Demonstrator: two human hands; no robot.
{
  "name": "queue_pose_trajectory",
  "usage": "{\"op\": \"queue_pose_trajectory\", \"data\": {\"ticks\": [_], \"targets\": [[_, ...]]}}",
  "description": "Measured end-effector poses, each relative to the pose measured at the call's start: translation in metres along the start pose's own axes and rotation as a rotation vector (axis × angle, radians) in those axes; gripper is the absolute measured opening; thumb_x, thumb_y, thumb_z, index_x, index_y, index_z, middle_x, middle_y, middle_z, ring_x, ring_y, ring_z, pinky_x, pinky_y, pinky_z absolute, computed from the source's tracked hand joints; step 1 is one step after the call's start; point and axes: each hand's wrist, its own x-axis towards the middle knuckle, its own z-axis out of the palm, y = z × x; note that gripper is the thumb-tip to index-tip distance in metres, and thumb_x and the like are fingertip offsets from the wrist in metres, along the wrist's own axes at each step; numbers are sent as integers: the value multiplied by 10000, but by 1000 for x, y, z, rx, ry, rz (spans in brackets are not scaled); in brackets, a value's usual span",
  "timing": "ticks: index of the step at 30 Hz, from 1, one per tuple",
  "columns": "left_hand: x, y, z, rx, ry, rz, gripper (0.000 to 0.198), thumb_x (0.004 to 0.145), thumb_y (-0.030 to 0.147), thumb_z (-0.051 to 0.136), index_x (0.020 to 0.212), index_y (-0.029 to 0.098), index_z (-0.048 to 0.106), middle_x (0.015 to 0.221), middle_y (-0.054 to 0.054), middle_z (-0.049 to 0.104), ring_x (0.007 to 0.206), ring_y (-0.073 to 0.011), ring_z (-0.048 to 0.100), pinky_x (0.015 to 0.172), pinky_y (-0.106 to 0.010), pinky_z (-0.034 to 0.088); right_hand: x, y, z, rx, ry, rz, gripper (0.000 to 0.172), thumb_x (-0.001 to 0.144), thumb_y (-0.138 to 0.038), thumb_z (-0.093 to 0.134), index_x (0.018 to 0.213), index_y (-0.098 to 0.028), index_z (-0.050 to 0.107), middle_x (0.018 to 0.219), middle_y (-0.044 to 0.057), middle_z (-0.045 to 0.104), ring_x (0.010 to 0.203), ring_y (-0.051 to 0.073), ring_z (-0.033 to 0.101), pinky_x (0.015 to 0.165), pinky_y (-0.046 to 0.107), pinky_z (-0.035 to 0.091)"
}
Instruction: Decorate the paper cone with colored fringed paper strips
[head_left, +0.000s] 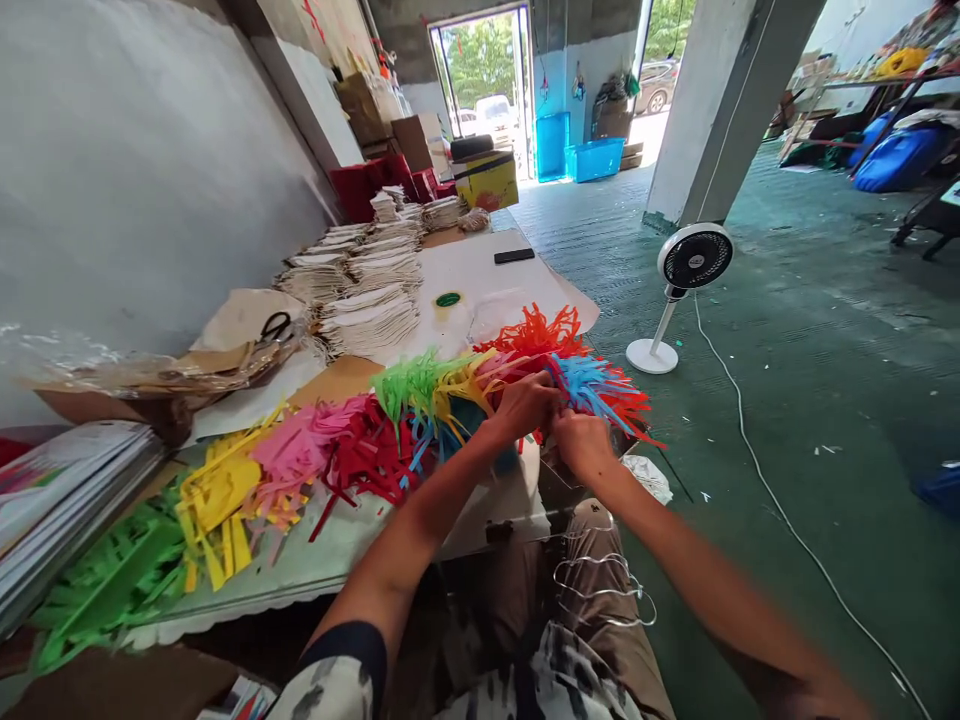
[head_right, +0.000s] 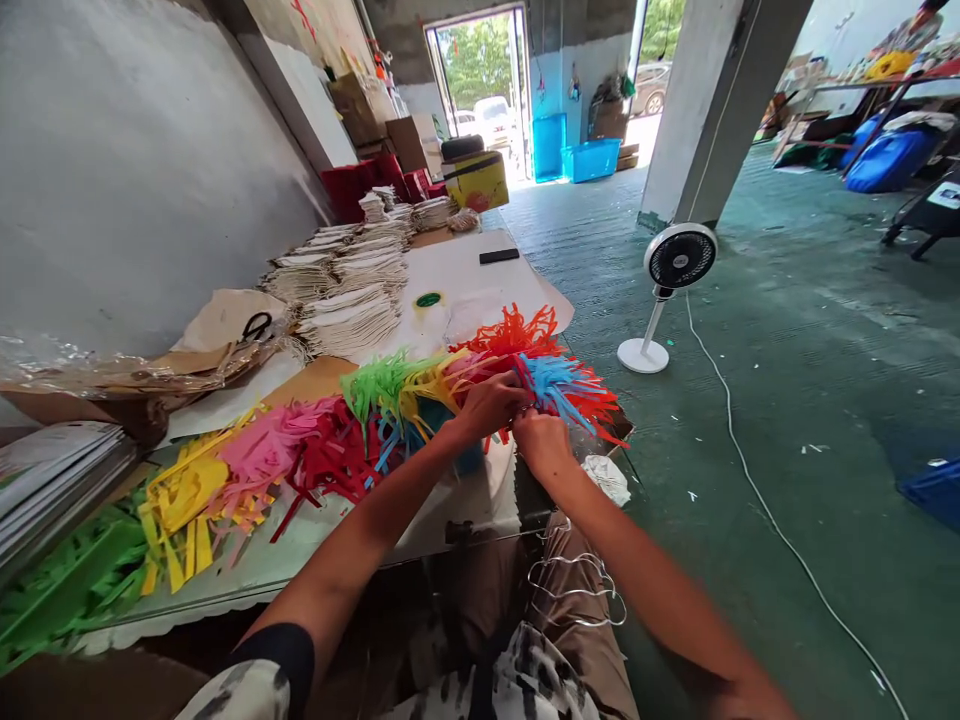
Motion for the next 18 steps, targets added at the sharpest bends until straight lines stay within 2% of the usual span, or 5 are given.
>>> {"op": "queue_pose_trajectory", "data": {"ticks": [4, 8, 12, 14, 18], "targets": [[3, -4, 4, -28, 37, -52, 204, 967, 249, 623, 914, 211, 816, 1004, -83, 683, 838, -188, 643, 640, -272, 417, -19, 11, -5, 207, 117, -72, 312, 958, -142, 552, 1182, -182, 766, 1000, 148, 764, 848, 243, 736, 723, 306, 509], [-1, -1, 4, -72, 80, -88, 199, 976, 261, 620, 957, 204, 809, 991, -70, 696, 830, -181, 652, 658, -271, 441, -29, 35, -16, 502, 315, -118, 316, 1037, -343, 535, 1207, -256, 786, 1059, 87, 784, 888, 208, 717, 773, 293, 499], [-17, 9, -2, -99, 159, -109, 293, 1041, 240, 503, 1168, 199, 764, 1122, -93, 707, 969, -185, 667, 812, -292, 507, -14, 60, -27, 819, 534, -60, 440, 1036, -523, 513, 1133, -202, 798, 1034, 60, 779, 876, 192, 687, 755, 286, 509], [-28, 14, -3, -119, 126, -48, 250, 1022, 246, 564, 1159, 243, 772, 1154, -64, 720, 1010, -170, 672, 864, -279, 523, -6, 69, -33, 938, 611, -15, 462, 1005, -559, 545, 1062, -175, 797, 863, 28, 729, 729, 160, 620, 655, 272, 471], [-41, 17, 6, -143, 16, 45, 212, 916, 198, 715, 1064, 305, 822, 1130, -26, 755, 1067, -188, 689, 906, -283, 553, -11, 76, -63, 1189, 696, 61, 393, 931, -554, 671, 1041, -192, 779, 638, -65, 475, 510, 88, 334, 475, 237, 257]]}}
